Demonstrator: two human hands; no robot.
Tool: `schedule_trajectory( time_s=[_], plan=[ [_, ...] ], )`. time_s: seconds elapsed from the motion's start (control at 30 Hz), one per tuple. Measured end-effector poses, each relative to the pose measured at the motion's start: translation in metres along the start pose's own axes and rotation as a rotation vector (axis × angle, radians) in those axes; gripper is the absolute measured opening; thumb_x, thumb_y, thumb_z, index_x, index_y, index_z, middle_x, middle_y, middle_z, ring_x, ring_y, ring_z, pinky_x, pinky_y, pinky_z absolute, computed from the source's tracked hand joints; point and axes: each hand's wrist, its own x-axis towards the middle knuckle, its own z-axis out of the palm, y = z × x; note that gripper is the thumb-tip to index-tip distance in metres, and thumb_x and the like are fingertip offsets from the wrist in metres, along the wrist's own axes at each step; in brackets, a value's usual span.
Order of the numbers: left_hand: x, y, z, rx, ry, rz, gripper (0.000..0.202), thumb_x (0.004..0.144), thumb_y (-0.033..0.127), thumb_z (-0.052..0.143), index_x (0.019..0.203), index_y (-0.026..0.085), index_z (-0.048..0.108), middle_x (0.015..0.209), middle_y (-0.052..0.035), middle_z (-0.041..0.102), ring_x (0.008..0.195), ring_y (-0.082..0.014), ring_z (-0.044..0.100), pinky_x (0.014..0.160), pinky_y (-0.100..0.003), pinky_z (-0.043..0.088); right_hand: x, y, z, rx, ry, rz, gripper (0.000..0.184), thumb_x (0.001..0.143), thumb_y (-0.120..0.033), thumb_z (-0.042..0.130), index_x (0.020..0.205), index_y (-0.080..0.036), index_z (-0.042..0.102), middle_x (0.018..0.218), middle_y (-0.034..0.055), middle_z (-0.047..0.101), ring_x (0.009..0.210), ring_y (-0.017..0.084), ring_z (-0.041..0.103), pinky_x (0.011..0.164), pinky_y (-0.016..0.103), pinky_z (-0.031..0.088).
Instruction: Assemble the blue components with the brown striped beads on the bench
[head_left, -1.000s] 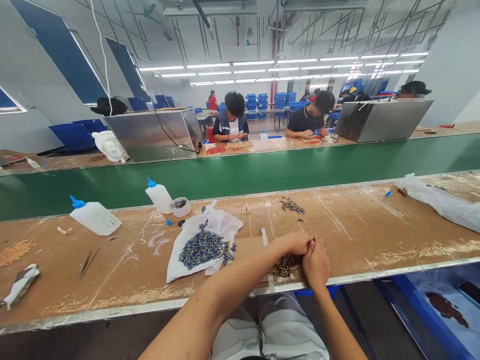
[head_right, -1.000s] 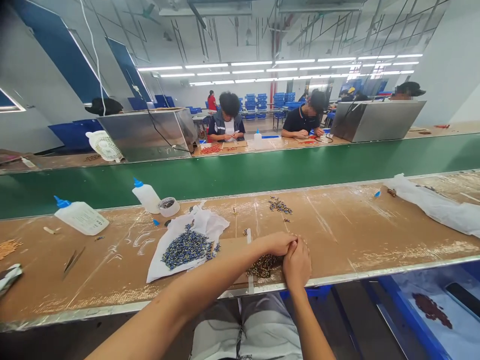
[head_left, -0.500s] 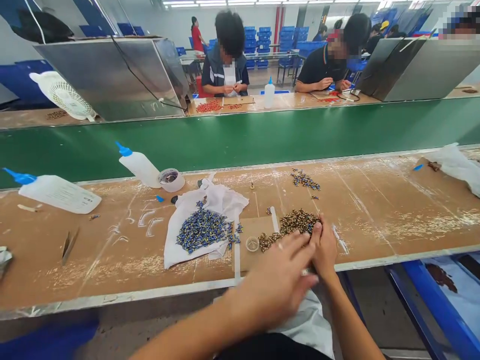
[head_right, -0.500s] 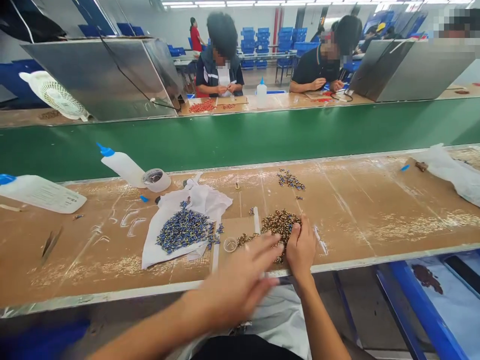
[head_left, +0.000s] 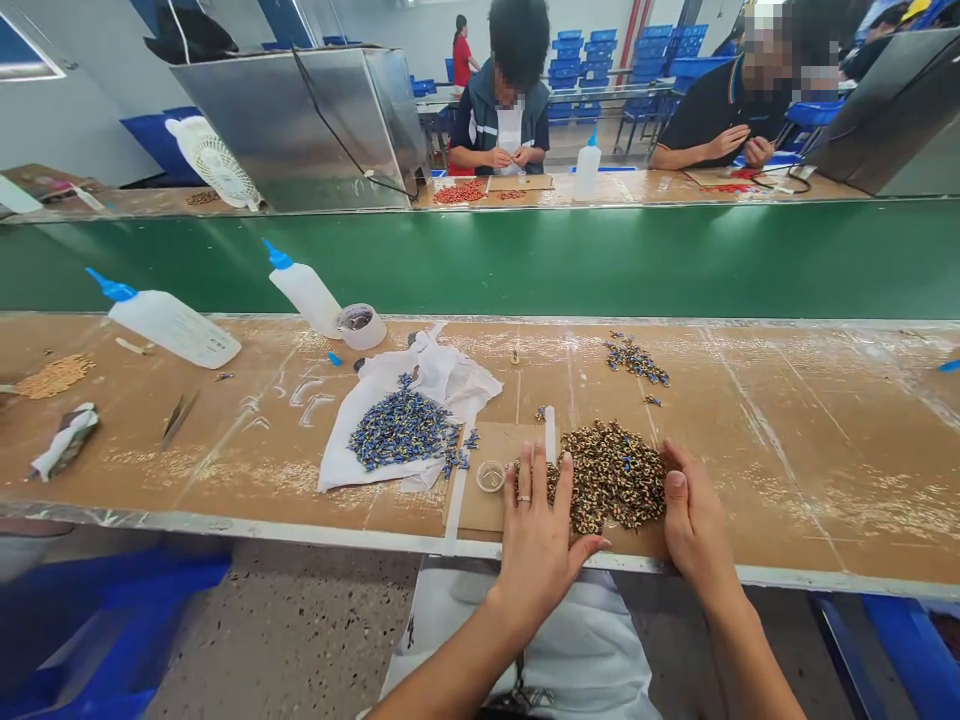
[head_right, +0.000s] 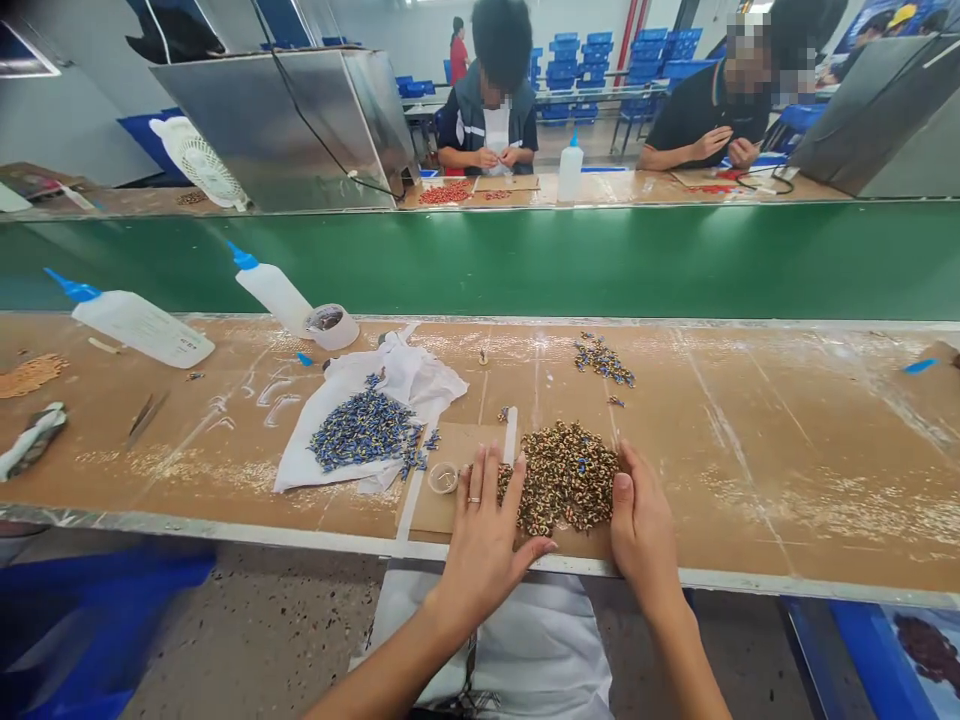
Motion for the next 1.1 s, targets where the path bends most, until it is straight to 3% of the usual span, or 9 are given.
schedule_trajectory(
  time_s=[0.23,0.53,0.67,0.8,1.1],
  plan=[
    [0.011,0.002,0.016,0.037,0.11,-0.132,0.085,0.082,0.067,0.049,0.149,0.017,0.027,0.157,-0.0207,0.011,0.144,-0.0378,0.012,0.111,-0.057,0.026,0.0,0.0,0.002,0.014,-0.044,-0.011,0.047,0.1,-0.039,0.028,0.135,-0.015,0.048,0.137,0.0132,0.052,0.127,0.025,0.046,0.108,0.047,0.035],
    [0.02,0.013,0.02,-0.014,0.107,-0.105,0.074,0.088,0.06,0.046,0.147,0.018,0.03,0.155,-0.0196,0.021,0.141,-0.0345,0.025,0.109,-0.054,0.032,0.002,-0.002,0.006,-0.015,-0.109,-0.026,0.047,0.1,-0.038,0.029,0.142,-0.019,0.039,0.144,0.0104,0.045,0.133,0.024,0.04,0.11,0.05,0.032],
    [0.022,0.012,0.015,-0.067,0.092,-0.076,0.069,0.09,0.055,0.046,0.147,0.019,0.03,0.156,-0.0173,0.02,0.142,-0.0324,0.023,0.111,-0.054,0.029,0.004,-0.004,0.001,0.068,-0.073,-0.049,0.04,0.097,-0.038,0.039,0.132,-0.021,0.05,0.141,0.0122,0.046,0.13,0.026,0.043,0.108,0.05,0.036],
    [0.02,0.005,0.01,-0.041,0.101,-0.141,0.066,0.09,0.053,0.048,0.146,0.02,0.032,0.156,-0.0168,0.018,0.144,-0.0353,0.015,0.112,-0.059,0.025,0.011,-0.01,-0.006,0.053,-0.121,-0.111,0.03,0.093,-0.037,0.05,0.116,-0.022,0.061,0.142,0.0133,0.043,0.13,0.029,0.042,0.106,0.052,0.037],
    [0.023,0.012,0.014,-0.053,0.07,-0.211,0.064,0.091,0.053,0.045,0.146,0.02,0.034,0.156,-0.0196,0.015,0.143,-0.0386,0.015,0.11,-0.06,0.025,0.028,-0.019,-0.008,-0.137,-0.216,-0.232,0.02,0.089,-0.037,0.055,0.101,-0.022,0.064,0.133,0.0119,0.051,0.124,0.03,0.047,0.099,0.051,0.043]
  ],
)
